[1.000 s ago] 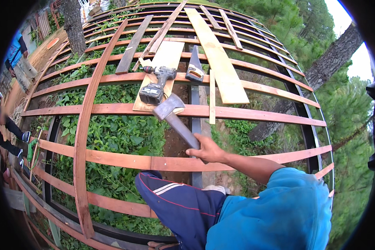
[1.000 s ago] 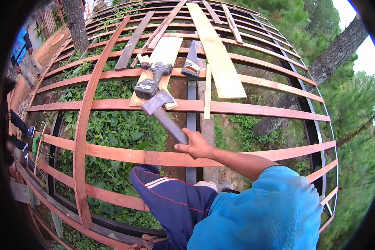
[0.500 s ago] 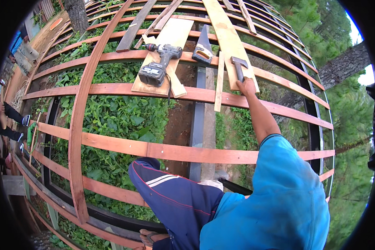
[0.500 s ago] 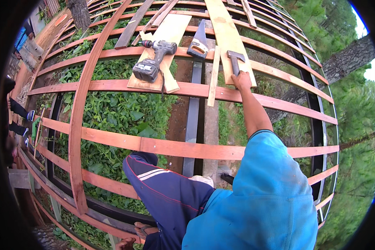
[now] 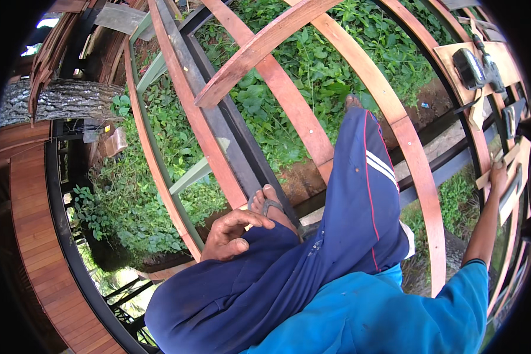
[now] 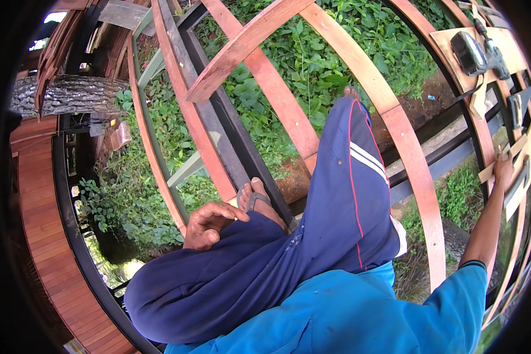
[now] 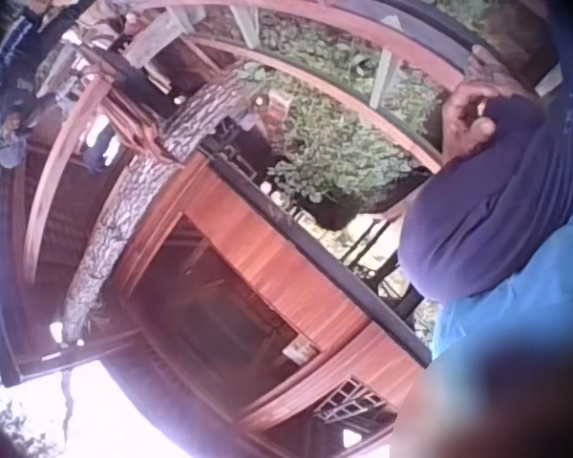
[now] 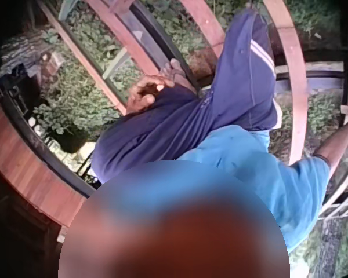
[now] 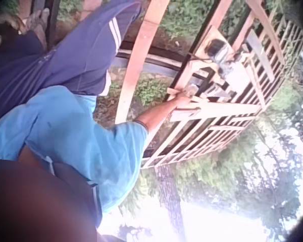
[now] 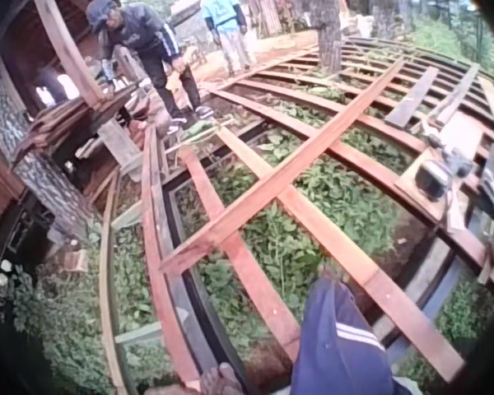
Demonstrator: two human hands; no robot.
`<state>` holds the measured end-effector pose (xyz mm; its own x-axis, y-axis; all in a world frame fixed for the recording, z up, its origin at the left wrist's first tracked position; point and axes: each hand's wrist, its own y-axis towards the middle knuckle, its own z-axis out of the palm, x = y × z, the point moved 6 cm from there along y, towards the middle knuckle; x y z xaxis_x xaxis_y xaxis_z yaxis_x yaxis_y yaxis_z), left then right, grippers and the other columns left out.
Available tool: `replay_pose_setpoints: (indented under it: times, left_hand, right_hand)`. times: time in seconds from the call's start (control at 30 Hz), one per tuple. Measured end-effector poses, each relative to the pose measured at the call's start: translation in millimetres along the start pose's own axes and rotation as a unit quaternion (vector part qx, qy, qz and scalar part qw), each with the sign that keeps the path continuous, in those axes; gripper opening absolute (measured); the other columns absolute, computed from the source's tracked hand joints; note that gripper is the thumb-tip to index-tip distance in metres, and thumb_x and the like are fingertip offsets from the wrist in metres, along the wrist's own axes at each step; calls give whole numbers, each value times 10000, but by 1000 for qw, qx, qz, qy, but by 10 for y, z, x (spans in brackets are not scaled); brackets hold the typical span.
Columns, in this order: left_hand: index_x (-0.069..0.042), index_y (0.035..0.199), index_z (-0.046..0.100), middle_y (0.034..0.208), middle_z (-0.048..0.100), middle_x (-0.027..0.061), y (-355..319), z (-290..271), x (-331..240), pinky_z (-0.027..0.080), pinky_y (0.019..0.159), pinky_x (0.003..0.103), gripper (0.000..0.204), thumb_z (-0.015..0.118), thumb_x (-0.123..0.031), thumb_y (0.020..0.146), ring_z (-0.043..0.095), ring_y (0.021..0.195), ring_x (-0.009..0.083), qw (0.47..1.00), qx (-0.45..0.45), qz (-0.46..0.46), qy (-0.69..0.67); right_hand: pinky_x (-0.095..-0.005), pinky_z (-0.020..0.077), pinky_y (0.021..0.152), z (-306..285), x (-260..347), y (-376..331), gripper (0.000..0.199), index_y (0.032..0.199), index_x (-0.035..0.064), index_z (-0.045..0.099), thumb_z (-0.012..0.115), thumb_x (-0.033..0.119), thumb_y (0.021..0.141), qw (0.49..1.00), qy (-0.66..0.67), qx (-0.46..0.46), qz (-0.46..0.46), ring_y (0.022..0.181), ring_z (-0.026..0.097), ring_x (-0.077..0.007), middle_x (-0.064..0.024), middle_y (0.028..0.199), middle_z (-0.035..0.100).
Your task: The person assembles a curved wooden frame by positioning wooden planks and securing them with a cordless drill. They repeatedly align planks, insert screws, and fasten joints while working on the structure.
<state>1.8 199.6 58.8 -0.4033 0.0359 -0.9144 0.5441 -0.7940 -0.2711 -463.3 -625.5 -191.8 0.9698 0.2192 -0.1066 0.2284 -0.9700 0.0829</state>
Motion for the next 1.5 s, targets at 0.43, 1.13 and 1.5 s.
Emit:
replay_pose_setpoints:
  times: [0.43,1.13,1.5]
  left_hand:
    - [16,1212,631,1193,710,167,-222,-1271,522,520,1029,385,319,718,-179,975,667,1131,211,900,-412,-18,144]
    - [73,1329,473,1100,713,322,138,-2022,1287,570,900,508,880,941,-335,705,713,1038,473,746,-544,-123,363]
    - [73,1283,459,1071,711,318,141,-2056,1355,574,870,515,859,941,-337,702,714,991,477,737,-545,-141,374]
  right_hand:
    - [-249,502,692,-2570,3526,-2711,512,1580,75,456,453,47,1069,768,610,54,-186,851,597,-133,-89,1155,657]
    - [-468,540,928,-2109,7509,-4336,524,1420,285,637,717,200,908,600,168,103,-776,1056,670,-311,-74,1090,650]
    - [-532,466,953,-2062,7528,-4400,506,1410,214,627,685,133,914,605,190,131,-762,1083,621,-356,-105,1115,650]
